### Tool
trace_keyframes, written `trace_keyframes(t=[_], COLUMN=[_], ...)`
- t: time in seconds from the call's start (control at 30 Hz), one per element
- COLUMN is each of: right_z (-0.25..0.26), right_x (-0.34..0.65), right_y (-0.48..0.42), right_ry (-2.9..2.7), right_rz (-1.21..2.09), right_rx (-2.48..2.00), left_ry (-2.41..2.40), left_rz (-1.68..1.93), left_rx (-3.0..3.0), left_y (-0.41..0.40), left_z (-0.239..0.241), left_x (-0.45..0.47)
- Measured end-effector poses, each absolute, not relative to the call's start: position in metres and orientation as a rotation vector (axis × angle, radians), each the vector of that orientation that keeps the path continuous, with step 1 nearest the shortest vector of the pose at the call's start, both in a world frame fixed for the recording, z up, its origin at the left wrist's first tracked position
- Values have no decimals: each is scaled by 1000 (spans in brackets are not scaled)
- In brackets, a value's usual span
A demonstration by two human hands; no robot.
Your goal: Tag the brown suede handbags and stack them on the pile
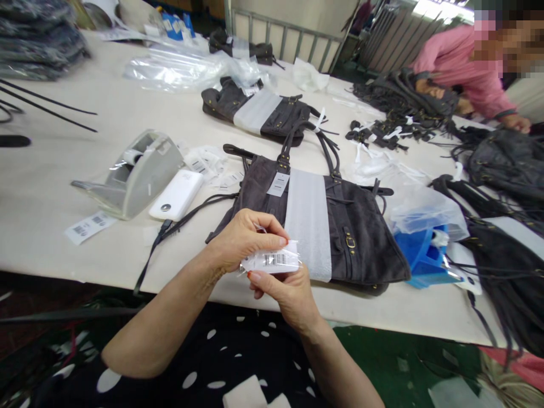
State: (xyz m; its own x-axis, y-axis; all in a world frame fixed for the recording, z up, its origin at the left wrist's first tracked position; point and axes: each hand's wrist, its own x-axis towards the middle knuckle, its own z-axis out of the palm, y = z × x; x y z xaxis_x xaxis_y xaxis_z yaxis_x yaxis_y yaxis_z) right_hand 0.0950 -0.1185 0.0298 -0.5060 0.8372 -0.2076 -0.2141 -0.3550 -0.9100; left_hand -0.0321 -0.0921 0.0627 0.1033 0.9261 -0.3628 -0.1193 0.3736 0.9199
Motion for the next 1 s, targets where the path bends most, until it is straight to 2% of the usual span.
trace_keyframes(t=[1.0], right_z=[21], right_x=[94], right_y=[-117], right_ry=[-1141], right_rz=[1921], right_rx=[-900], left_ry=[1230], left_rz=[937], left_rx=[892], left_y=[-92], left_z=[57], left_x=[-30])
